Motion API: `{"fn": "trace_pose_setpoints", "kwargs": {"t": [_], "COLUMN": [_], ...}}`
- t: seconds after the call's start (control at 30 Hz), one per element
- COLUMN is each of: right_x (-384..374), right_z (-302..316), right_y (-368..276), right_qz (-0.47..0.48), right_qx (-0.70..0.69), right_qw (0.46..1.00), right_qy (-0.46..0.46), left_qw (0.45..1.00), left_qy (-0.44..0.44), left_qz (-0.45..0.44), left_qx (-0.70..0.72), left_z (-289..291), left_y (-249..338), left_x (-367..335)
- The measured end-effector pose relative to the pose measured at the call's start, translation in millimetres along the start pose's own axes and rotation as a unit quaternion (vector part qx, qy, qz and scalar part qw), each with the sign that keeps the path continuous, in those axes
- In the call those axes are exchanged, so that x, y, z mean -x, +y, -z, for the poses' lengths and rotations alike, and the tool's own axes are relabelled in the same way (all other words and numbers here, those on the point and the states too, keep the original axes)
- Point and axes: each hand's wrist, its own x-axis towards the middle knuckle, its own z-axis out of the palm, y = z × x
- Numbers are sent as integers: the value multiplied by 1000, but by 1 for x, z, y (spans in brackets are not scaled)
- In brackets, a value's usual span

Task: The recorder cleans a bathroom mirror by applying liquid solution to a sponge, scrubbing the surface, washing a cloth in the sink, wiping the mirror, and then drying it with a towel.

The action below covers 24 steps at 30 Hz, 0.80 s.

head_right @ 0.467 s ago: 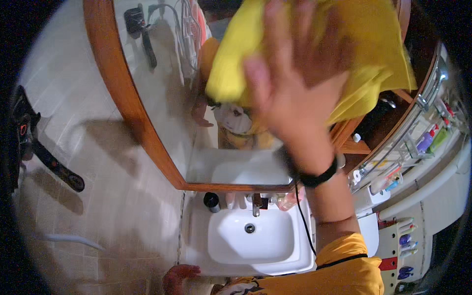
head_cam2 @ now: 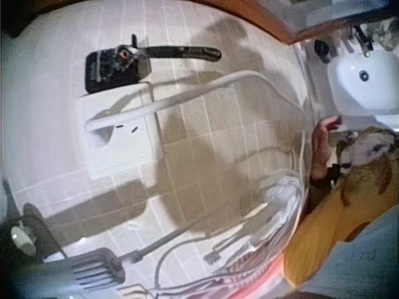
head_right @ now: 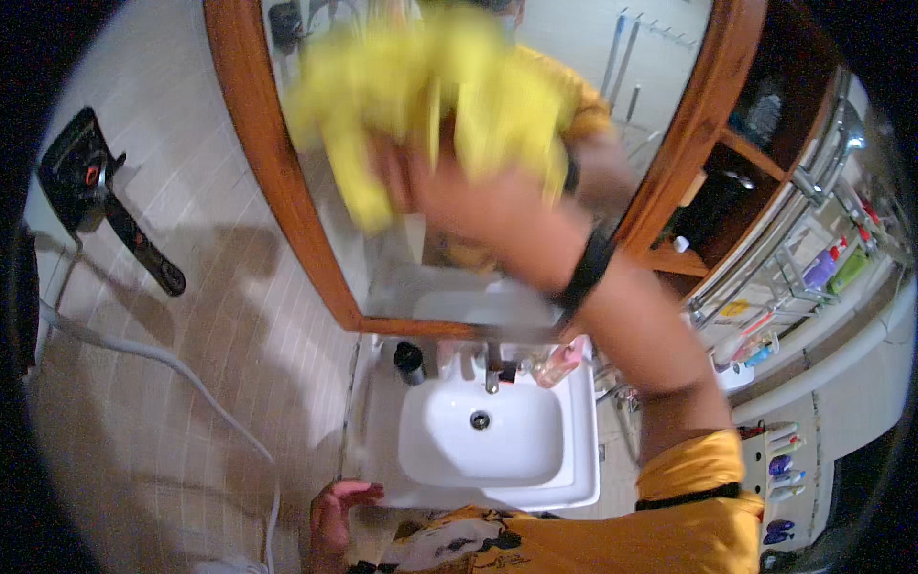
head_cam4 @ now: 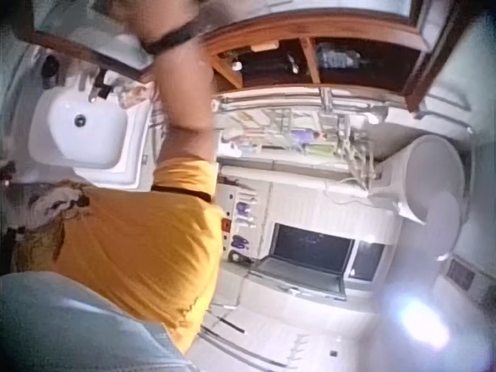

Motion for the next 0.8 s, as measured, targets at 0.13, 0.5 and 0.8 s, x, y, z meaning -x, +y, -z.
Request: {"fn": "trace_pose_setpoints", "kwargs": {"t": [0.13,0.5,0.8], "right_x": [-135,146,-41], "right_z": [-5,65,22], "right_y": [118,-256,-10], "right_qz": [-174,166,65], "right_qx": [-201,-353,-286], "right_qw": [926,902,955], "right_qy": [267,-184,36], "left_qw": [999,999,995], "left_qy": [-22,43,-18], "left_qz": [-18,-33,-86], "left_qx": [17,-8,-42], "left_z": [-11,2,-26], "left_y": [-1,-13,3], "left_x": [-9,14,31]}}
